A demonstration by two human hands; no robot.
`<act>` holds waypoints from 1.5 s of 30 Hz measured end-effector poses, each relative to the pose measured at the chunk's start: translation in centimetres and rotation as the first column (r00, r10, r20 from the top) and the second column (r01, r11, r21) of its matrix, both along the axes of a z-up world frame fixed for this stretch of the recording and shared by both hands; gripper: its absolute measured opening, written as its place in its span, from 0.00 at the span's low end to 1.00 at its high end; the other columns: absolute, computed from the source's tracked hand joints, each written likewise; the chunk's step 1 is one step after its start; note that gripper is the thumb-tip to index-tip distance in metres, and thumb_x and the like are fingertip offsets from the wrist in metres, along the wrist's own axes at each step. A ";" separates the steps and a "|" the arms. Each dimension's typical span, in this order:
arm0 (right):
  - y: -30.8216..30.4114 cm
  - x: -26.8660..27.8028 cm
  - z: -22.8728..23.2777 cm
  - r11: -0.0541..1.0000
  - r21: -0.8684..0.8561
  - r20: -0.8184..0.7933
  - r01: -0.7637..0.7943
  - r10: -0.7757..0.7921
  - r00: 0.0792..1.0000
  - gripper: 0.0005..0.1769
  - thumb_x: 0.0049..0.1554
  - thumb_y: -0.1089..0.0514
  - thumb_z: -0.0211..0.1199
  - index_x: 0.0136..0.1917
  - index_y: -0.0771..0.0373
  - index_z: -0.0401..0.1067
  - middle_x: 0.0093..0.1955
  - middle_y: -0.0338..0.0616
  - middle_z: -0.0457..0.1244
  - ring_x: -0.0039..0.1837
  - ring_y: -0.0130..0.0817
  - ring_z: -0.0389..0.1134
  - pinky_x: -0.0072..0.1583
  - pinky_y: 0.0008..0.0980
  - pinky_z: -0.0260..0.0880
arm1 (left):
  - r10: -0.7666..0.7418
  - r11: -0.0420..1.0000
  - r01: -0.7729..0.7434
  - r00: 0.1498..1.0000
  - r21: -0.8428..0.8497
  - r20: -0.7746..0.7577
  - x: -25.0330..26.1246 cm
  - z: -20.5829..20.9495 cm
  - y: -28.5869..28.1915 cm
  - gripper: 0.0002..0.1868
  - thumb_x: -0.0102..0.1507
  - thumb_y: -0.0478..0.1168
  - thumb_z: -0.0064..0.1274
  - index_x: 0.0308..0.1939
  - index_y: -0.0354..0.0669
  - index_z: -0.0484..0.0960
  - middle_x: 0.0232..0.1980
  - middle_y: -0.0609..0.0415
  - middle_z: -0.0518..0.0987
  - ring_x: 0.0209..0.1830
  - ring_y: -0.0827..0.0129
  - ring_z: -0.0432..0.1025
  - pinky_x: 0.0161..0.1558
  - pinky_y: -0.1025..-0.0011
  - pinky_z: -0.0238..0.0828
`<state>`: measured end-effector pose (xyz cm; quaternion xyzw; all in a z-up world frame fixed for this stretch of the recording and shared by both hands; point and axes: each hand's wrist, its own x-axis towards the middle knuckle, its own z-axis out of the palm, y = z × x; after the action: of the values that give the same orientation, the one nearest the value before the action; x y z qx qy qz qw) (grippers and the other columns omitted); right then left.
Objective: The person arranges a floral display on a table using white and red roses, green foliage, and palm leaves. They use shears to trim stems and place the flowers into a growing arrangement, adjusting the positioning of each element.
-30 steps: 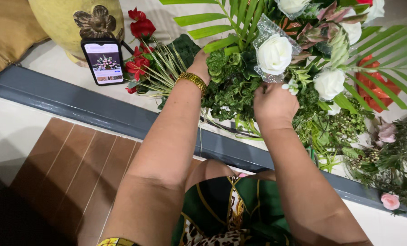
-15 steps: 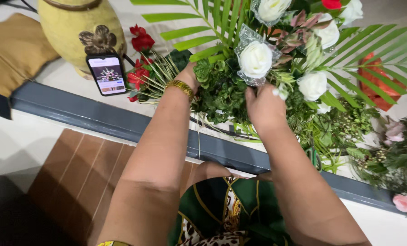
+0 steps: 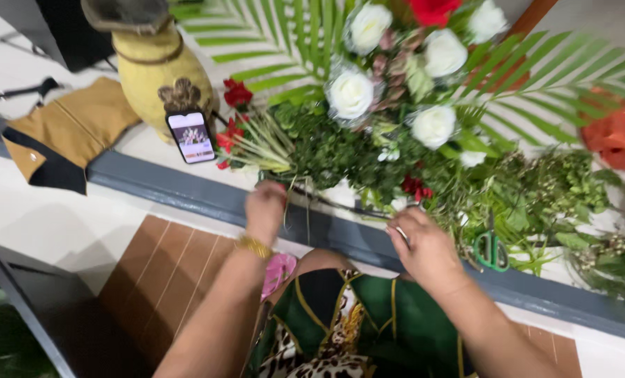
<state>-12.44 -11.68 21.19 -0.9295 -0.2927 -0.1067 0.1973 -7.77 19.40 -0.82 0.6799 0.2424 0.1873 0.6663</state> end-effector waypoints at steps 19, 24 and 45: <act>-8.4 -0.2 -13.5 0.997 -0.031 -0.214 0.069 -0.074 0.974 0.22 0.60 0.52 0.56 0.67 0.54 0.65 0.62 0.55 0.66 0.57 0.60 0.69 0.56 0.51 0.72 | -0.490 0.456 0.414 0.856 0.788 -0.166 -9.6 10.5 -13.2 0.13 0.68 0.46 0.47 0.50 0.44 0.79 0.50 0.42 0.80 0.42 0.44 0.77 0.44 0.53 0.76; -8.9 4.8 -14.5 0.995 -0.003 -0.144 0.095 -0.094 0.985 0.18 0.64 0.52 0.53 0.66 0.55 0.66 0.62 0.59 0.65 0.56 0.61 0.70 0.58 0.51 0.71 | -0.445 0.469 0.407 0.875 0.784 -0.188 -6.9 9.8 -12.8 0.14 0.70 0.50 0.47 0.49 0.45 0.78 0.49 0.42 0.81 0.43 0.43 0.77 0.44 0.52 0.75; -6.7 4.6 -14.3 0.961 -0.089 -0.232 0.260 -0.274 0.933 0.15 0.62 0.52 0.55 0.60 0.56 0.71 0.63 0.49 0.63 0.60 0.54 0.69 0.60 0.48 0.70 | -0.428 0.901 0.413 0.794 -0.132 -0.432 -1.2 -9.0 -6.5 0.41 0.65 0.65 0.39 0.69 0.35 0.70 0.69 0.38 0.72 0.73 0.48 0.64 0.71 0.62 0.55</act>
<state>-7.86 -18.41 6.93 -0.9719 -0.1402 -0.0099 0.1889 -8.97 12.86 -9.86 0.7307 0.2358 -0.1317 0.6270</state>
